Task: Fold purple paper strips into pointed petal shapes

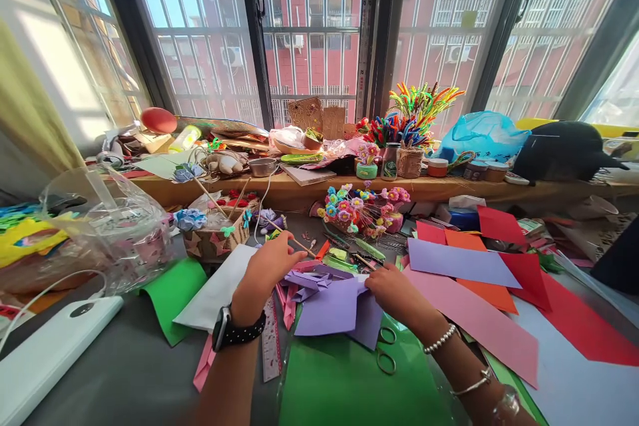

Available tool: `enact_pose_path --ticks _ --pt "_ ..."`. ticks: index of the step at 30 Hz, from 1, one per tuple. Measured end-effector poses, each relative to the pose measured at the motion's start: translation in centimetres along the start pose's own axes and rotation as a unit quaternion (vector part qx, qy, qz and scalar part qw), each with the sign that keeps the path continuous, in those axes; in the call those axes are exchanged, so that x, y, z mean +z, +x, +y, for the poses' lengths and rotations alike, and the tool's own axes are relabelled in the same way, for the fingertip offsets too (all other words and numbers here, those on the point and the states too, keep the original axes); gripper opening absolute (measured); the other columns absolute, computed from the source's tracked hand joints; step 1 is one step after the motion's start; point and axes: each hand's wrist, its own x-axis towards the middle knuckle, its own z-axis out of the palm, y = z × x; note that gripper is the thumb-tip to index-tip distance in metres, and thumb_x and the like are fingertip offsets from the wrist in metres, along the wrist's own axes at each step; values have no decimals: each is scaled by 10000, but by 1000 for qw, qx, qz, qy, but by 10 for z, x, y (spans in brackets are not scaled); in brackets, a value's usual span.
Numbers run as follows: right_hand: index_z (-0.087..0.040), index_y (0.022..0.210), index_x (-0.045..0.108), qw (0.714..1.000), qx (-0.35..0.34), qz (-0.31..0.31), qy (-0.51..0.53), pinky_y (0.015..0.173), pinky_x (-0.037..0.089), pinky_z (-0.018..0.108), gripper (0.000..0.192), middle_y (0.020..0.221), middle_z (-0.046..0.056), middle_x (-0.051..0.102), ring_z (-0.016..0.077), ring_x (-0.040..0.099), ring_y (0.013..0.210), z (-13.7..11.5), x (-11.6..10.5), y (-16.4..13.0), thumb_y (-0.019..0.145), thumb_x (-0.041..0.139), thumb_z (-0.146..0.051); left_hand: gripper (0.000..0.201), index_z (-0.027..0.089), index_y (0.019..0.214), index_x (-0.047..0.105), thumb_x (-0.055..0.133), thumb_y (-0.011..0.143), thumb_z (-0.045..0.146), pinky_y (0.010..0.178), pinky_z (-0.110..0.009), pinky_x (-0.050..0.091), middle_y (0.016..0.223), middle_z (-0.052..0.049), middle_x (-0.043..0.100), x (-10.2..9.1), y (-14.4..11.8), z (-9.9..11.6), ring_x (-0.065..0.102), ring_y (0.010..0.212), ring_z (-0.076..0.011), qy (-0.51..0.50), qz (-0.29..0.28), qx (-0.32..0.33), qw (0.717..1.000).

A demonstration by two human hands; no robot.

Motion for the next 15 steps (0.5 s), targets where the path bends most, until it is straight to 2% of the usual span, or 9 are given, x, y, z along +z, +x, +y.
enact_pose_path --ticks 4,7,10,12,13,15 --pt "-144 750 652 998 59 8 5 670 396 316 272 798 121 672 242 612 782 21 -16 -9 708 429 6 395 164 1051 460 463 717 375 662 -289 369 939 -96 639 -6 -6 6 568 861 -256 -8 11 3 1000" --pt "-107 739 655 990 139 28 14 605 412 326 271 773 170 670 273 624 731 35 -35 -24 680 416 6 377 164 1038 479 480 710 350 660 -296 371 919 -96 649 -7 -9 11 571 859 -263 -18 11 24 999" --pt "-116 867 639 978 191 68 41 610 432 327 299 862 160 666 276 617 785 39 -53 -37 700 401 -48 309 194 970 529 512 694 331 629 -276 385 868 -65 668 -5 -14 17 587 830 -244 -30 -5 58 998" --pt "-138 960 608 974 184 98 91 647 450 300 323 892 108 668 230 615 809 36 -61 -41 736 379 -95 266 208 904 569 535 685 355 629 -271 398 851 -55 672 -2 -17 22 595 810 -235 -58 -19 92 994" --pt "-147 973 600 968 162 115 155 653 460 281 315 884 81 671 205 619 795 34 -64 -42 750 379 -124 268 211 884 584 547 678 378 634 -272 407 851 -56 671 -1 -19 26 599 803 -232 -89 -30 116 989" --pt "-156 943 604 929 104 141 327 663 480 266 276 858 50 673 179 625 773 29 -66 -42 752 405 -175 295 208 868 603 572 660 415 642 -276 426 849 -62 670 3 -24 35 606 791 -228 -191 -65 174 964"
